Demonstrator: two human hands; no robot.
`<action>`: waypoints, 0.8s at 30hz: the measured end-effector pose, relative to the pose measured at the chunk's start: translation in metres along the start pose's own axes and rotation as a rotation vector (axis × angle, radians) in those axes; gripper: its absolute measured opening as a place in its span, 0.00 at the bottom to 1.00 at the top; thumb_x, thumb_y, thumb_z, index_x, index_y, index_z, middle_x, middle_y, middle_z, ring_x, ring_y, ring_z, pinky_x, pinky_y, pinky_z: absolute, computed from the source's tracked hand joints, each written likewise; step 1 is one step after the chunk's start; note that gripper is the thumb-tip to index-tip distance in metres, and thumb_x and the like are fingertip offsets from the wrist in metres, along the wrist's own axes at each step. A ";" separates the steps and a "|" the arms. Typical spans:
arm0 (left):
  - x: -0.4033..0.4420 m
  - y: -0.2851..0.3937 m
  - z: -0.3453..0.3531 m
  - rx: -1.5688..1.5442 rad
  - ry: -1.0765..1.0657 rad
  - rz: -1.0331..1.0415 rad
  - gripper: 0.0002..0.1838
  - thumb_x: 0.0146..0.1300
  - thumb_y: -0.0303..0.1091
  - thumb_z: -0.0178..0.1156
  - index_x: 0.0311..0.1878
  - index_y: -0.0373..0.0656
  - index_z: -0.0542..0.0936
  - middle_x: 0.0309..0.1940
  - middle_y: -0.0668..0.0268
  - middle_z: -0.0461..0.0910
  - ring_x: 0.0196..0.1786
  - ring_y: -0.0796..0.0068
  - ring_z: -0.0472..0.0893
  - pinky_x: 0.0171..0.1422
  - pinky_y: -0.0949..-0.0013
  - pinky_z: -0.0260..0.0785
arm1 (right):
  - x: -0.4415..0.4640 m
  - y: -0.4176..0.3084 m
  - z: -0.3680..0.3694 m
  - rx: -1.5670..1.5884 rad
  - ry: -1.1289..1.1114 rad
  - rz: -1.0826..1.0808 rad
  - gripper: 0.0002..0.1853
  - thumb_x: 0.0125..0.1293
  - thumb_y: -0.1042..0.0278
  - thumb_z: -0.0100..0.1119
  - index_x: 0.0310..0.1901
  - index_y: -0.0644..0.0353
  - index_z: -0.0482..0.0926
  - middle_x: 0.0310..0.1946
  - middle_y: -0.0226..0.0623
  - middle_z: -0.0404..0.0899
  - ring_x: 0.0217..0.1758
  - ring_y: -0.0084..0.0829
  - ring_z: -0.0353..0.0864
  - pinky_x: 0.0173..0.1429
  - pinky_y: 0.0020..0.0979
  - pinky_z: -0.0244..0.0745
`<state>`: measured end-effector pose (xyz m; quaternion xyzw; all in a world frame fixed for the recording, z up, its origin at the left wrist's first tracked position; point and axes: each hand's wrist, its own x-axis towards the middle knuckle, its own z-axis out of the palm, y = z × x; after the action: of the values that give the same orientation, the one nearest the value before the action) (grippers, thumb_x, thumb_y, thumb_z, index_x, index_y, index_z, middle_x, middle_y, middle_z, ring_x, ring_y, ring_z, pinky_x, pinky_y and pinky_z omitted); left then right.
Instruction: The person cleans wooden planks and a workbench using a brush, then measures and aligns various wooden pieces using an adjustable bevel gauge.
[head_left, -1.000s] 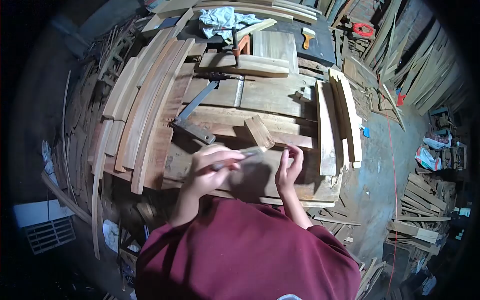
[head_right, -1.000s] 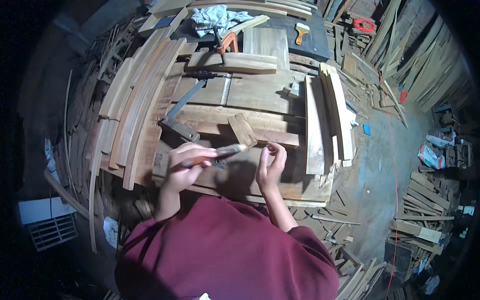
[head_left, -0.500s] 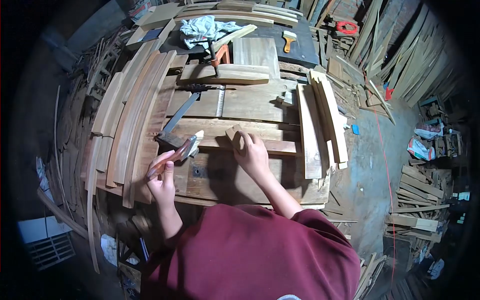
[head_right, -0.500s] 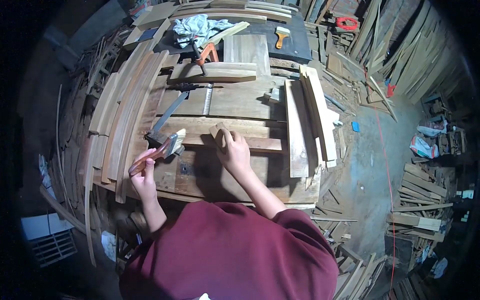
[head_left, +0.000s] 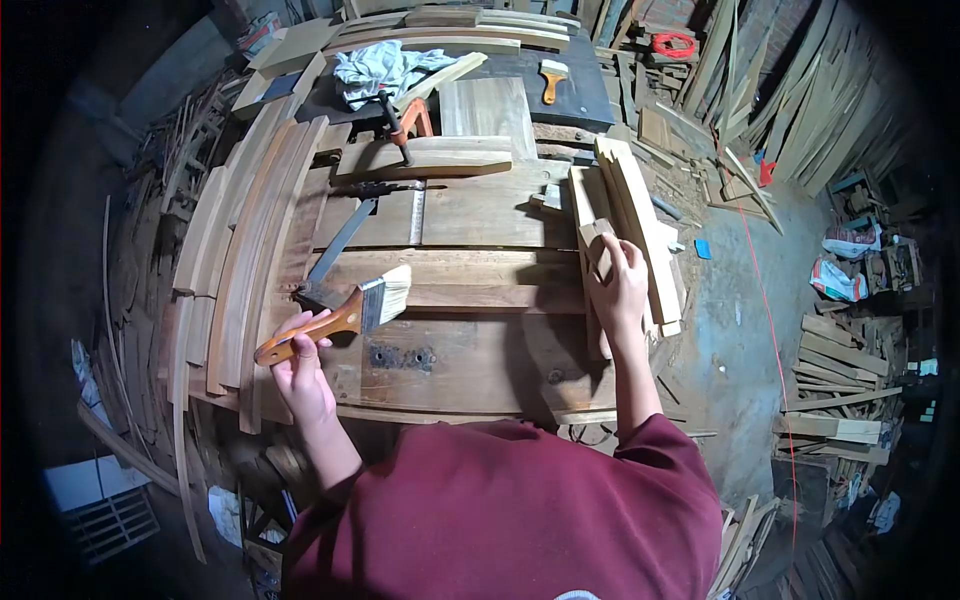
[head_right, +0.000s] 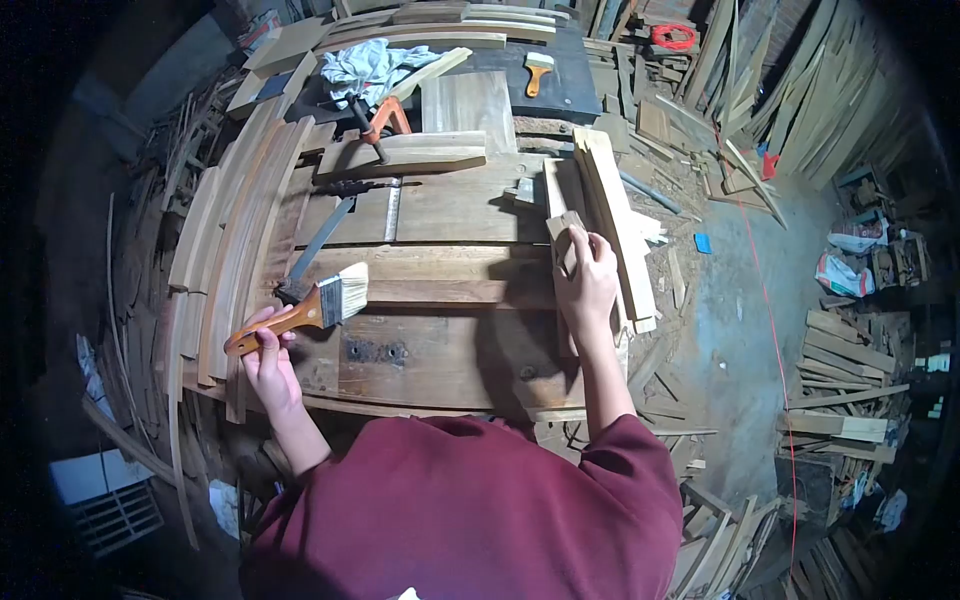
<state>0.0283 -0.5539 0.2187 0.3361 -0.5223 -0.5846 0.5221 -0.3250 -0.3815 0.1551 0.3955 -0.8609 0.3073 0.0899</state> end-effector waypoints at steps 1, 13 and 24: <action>0.001 0.001 0.000 0.000 -0.002 0.000 0.16 0.66 0.35 0.55 0.50 0.33 0.72 0.46 0.50 0.77 0.47 0.70 0.77 0.45 0.75 0.66 | -0.004 0.004 0.003 -0.028 -0.027 0.020 0.29 0.47 0.71 0.64 0.55 0.49 0.70 0.49 0.49 0.71 0.50 0.49 0.74 0.52 0.41 0.72; -0.022 -0.004 0.038 0.108 -0.199 0.236 0.04 0.63 0.26 0.55 0.39 0.35 0.75 0.37 0.57 0.77 0.37 0.71 0.79 0.46 0.66 0.74 | -0.037 -0.127 -0.015 1.104 -1.207 -0.123 0.29 0.69 0.42 0.42 0.35 0.65 0.77 0.28 0.36 0.80 0.38 0.27 0.77 0.44 0.30 0.73; -0.022 -0.020 0.015 0.776 -0.791 0.644 0.19 0.46 0.29 0.67 0.45 0.53 0.82 0.55 0.63 0.73 0.56 0.65 0.74 0.61 0.60 0.65 | -0.062 -0.164 0.024 1.442 -0.722 0.660 0.27 0.69 0.47 0.43 0.41 0.69 0.77 0.40 0.45 0.80 0.42 0.34 0.79 0.51 0.34 0.71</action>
<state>0.0137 -0.5303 0.1992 0.0859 -0.9240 -0.2467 0.2794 -0.1608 -0.4386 0.1862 0.1597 -0.5030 0.6437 -0.5542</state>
